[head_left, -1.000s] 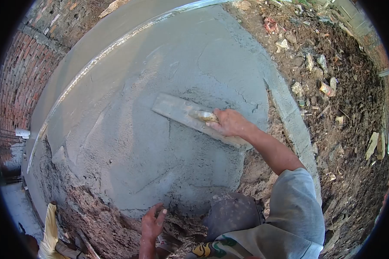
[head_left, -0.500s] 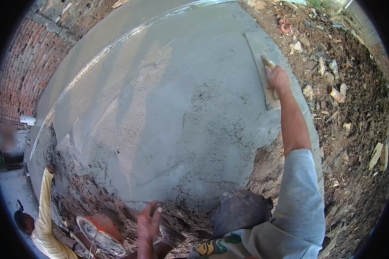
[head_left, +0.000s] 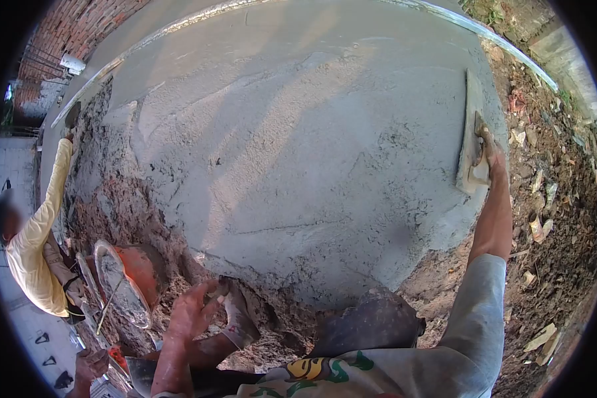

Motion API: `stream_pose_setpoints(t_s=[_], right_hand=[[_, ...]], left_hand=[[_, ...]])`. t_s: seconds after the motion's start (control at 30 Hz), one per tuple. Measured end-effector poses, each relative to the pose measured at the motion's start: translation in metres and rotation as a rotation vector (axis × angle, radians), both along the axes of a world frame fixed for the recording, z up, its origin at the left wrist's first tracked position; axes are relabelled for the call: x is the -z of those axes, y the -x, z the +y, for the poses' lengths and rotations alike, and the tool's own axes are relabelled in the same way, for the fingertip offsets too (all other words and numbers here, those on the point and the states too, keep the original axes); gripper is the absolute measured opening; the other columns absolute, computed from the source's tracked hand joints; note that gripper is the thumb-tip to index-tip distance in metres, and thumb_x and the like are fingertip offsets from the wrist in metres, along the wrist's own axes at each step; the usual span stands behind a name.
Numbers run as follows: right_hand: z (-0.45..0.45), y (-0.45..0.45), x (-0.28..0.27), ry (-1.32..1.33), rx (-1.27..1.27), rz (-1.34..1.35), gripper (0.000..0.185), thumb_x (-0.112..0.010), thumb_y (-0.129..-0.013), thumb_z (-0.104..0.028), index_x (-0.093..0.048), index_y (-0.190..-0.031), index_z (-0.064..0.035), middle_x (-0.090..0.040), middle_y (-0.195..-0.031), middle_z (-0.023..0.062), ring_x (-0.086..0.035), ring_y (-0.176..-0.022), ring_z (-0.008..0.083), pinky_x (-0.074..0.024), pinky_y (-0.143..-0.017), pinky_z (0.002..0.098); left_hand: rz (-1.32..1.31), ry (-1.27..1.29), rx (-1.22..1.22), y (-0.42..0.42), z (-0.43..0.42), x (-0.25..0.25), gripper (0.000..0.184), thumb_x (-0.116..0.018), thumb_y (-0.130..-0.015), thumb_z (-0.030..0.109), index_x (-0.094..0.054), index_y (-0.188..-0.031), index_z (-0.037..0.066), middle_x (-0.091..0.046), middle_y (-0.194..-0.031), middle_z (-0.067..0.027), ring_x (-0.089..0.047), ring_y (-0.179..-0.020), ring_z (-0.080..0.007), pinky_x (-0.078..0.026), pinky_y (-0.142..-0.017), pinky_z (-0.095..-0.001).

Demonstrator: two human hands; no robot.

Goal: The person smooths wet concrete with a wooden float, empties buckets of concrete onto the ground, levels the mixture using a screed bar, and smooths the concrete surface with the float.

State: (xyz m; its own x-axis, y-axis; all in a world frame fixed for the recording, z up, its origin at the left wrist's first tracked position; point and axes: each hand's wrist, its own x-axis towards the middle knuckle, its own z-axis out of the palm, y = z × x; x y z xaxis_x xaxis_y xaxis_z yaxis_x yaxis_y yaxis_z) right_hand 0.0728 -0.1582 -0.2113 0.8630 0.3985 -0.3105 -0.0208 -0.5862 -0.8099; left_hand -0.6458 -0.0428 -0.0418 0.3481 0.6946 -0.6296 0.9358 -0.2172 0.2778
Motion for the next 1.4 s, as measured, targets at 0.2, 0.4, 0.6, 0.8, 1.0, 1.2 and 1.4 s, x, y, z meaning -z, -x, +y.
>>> stream_pose_setpoints(t_s=[0.2, 0.4, 0.6, 0.8, 1.0, 1.2, 1.4], right_hand=[[0.114, 0.083, -0.01, -0.032, -0.109, 0.051, 0.06, -0.062, -0.084, -0.054, -0.06, -0.093, 0.0047, -0.053, -0.064, 0.0049, -0.049, -0.042, 0.0141, -0.042, -0.039, 0.0299], [0.223, 0.183, 0.001, 0.074, -0.383, -0.007, 0.058, -0.06, -0.085, -0.053, -0.061, -0.093, 0.0044, -0.055, -0.065, 0.007, -0.051, -0.043, 0.0151, -0.0429, -0.04, 0.0313], [0.34, 0.314, -0.01, 0.21, -0.742, -0.05, 0.064, -0.054, -0.087, -0.051, -0.06, -0.107, 0.0094, -0.065, -0.089, 0.0189, -0.064, -0.065, 0.0258, -0.0511, -0.065, 0.0402], [0.27, 0.44, -0.022, 0.361, -1.248, -0.007, 0.059, -0.053, -0.089, -0.05, -0.057, -0.109, 0.0056, -0.064, -0.089, 0.0189, -0.065, -0.075, 0.0267, -0.0512, -0.072, 0.0419], [0.07, 0.472, -0.095, 0.344, -1.173, 0.382, 0.055, -0.064, -0.084, -0.039, -0.055, -0.116, 0.0054, -0.064, -0.095, 0.0211, -0.065, -0.085, 0.0266, -0.0522, -0.077, 0.0398], [0.016, 0.553, -0.094, 0.49, -1.019, 0.717, 0.055, -0.068, -0.079, -0.031, -0.049, -0.113, 0.0076, -0.064, -0.1, 0.028, -0.064, -0.095, 0.037, -0.0502, -0.085, 0.0439], [-0.035, 0.507, -0.074, 0.737, -0.44, 0.368, 0.046, -0.065, -0.079, -0.028, -0.048, -0.11, 0.0002, -0.064, -0.098, 0.0299, -0.061, -0.096, 0.0449, -0.0486, -0.087, 0.0488]], left_hand=[[0.076, -0.152, 0.131, 0.011, 0.031, -0.054, 0.042, -0.066, -0.085, 0.028, -0.057, -0.121, 0.007, -0.064, -0.113, -0.0155, -0.058, -0.108, -0.0341, -0.04, -0.099, -0.0436], [0.1, -0.138, 0.11, 0.026, 0.035, -0.056, 0.042, -0.062, -0.088, 0.032, -0.055, -0.122, 0.008, -0.062, -0.115, -0.0142, -0.056, -0.113, -0.0309, -0.03, -0.109, -0.0476], [0.049, -0.124, 0.192, 0.032, 0.035, -0.059, 0.047, -0.061, -0.088, 0.037, -0.053, -0.124, 0.008, -0.061, -0.115, -0.0144, -0.055, -0.113, -0.0305, -0.031, -0.107, -0.0491], [-0.032, -0.189, 0.218, 0.022, 0.04, -0.065, 0.045, -0.063, -0.087, 0.031, -0.054, -0.124, 0.008, -0.062, -0.11, -0.0158, -0.057, -0.108, -0.0337, -0.035, -0.104, -0.046], [-0.158, -0.115, 0.199, -0.007, 0.053, -0.055, 0.039, -0.063, -0.088, 0.027, -0.057, -0.12, 0.006, -0.062, -0.112, -0.0172, -0.057, -0.106, -0.0377, -0.041, -0.097, -0.0454], [-0.243, 0.144, 0.151, -0.05, 0.024, -0.044, 0.039, -0.063, -0.089, 0.025, -0.056, -0.121, 0.004, -0.062, -0.113, -0.0178, -0.06, -0.104, -0.0347, -0.047, -0.087, -0.0439], [-0.311, 0.36, 0.215, -0.086, -0.006, -0.019, 0.041, -0.062, -0.089, 0.028, -0.057, -0.122, 0.004, -0.063, -0.115, -0.0173, -0.063, -0.1, -0.0293, -0.05, -0.082, -0.0381]])
